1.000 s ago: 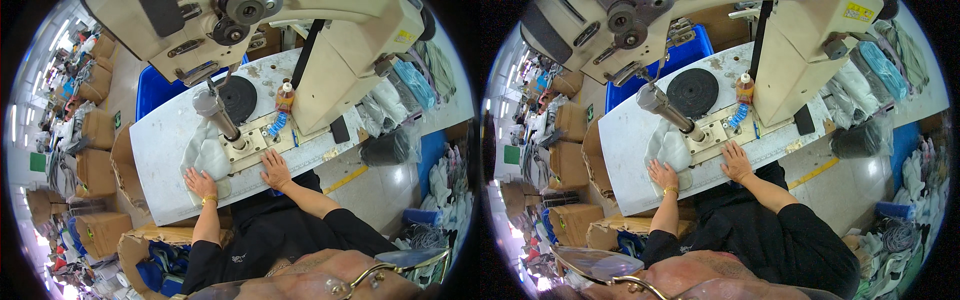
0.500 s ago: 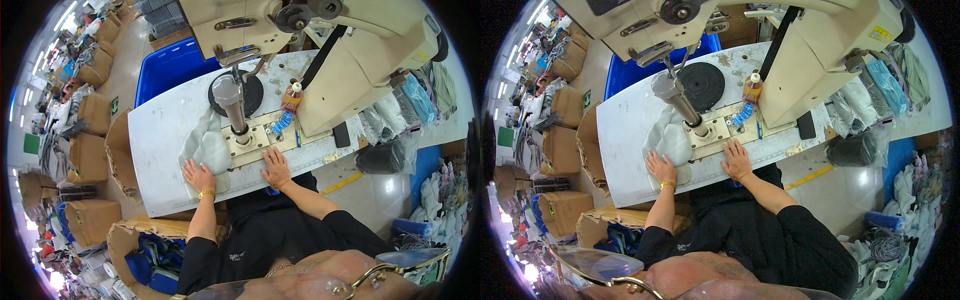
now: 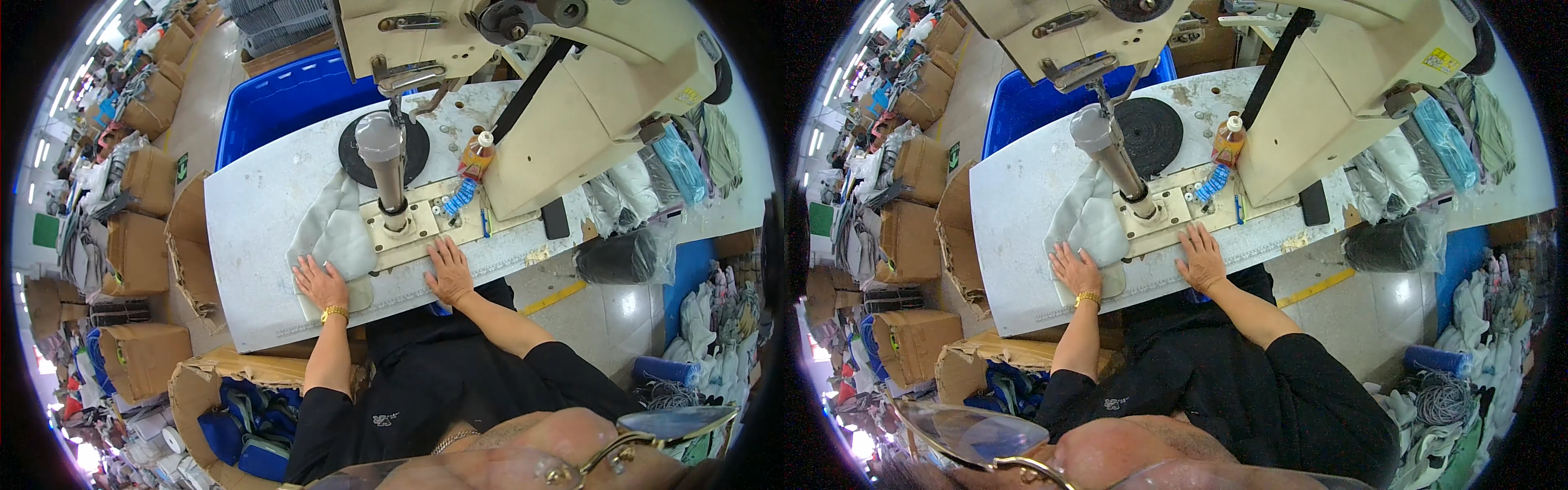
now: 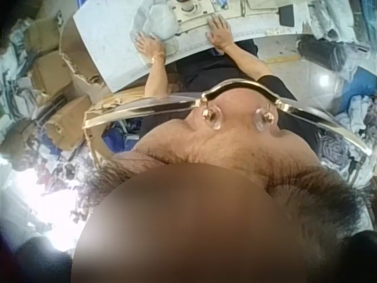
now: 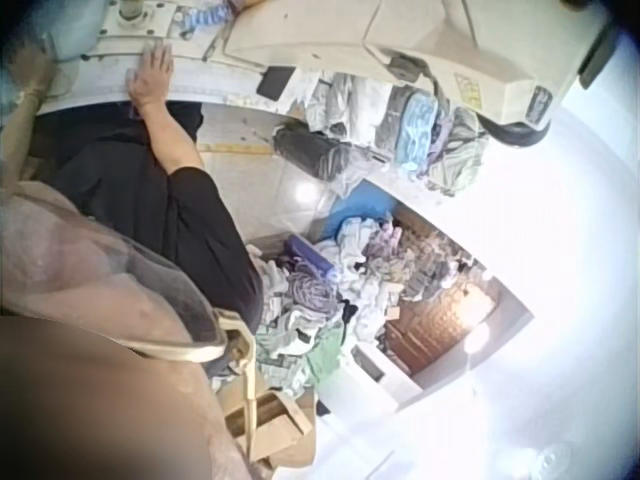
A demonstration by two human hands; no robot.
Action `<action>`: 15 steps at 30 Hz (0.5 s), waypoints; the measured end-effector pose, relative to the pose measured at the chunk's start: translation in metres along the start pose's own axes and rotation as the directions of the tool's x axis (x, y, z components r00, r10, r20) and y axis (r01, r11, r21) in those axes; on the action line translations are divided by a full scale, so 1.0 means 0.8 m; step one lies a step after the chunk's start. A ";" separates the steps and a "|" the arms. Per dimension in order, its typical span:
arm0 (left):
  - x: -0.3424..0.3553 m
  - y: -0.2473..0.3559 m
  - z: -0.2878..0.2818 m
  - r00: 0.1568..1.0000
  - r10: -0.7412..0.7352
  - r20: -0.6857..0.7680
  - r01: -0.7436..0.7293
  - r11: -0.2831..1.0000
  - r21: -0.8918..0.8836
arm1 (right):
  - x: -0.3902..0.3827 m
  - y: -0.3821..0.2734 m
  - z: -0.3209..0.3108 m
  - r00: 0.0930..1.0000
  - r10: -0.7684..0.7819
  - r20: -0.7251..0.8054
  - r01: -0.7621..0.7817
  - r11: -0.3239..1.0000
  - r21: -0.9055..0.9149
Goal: Sewing together blue mesh fabric and teal synthetic pieces using an industrial sewing machine.
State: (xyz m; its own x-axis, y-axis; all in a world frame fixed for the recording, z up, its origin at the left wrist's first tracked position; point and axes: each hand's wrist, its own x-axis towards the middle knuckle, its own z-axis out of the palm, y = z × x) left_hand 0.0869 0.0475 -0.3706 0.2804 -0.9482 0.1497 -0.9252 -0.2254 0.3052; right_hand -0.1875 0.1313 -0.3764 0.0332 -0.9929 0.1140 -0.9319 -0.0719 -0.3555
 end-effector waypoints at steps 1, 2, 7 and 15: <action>0.000 -0.001 0.000 1.000 0.000 0.000 0.000 1.000 0.000 | 0.000 0.000 0.000 1.000 -0.001 0.000 0.001 1.000 0.000; 0.000 -0.002 0.000 1.000 0.006 -0.005 -0.005 1.000 0.011 | 0.000 -0.001 -0.001 1.000 0.000 0.003 0.000 1.000 0.010; 0.000 -0.002 -0.001 1.000 0.015 -0.008 -0.015 1.000 -0.002 | -0.001 0.000 -0.001 1.000 0.002 -0.002 -0.002 1.000 0.021; 0.000 0.000 0.002 1.000 0.028 -0.014 -0.028 1.000 0.012 | 0.000 0.003 -0.001 1.000 0.007 -0.025 -0.006 0.999 0.033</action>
State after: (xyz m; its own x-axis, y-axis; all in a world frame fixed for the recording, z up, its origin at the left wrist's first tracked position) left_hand 0.0864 0.0470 -0.3719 0.2579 -0.9509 0.1714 -0.9357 -0.2016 0.2894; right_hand -0.1901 0.1314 -0.3768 0.0178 -0.9907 0.1349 -0.9199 -0.0691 -0.3861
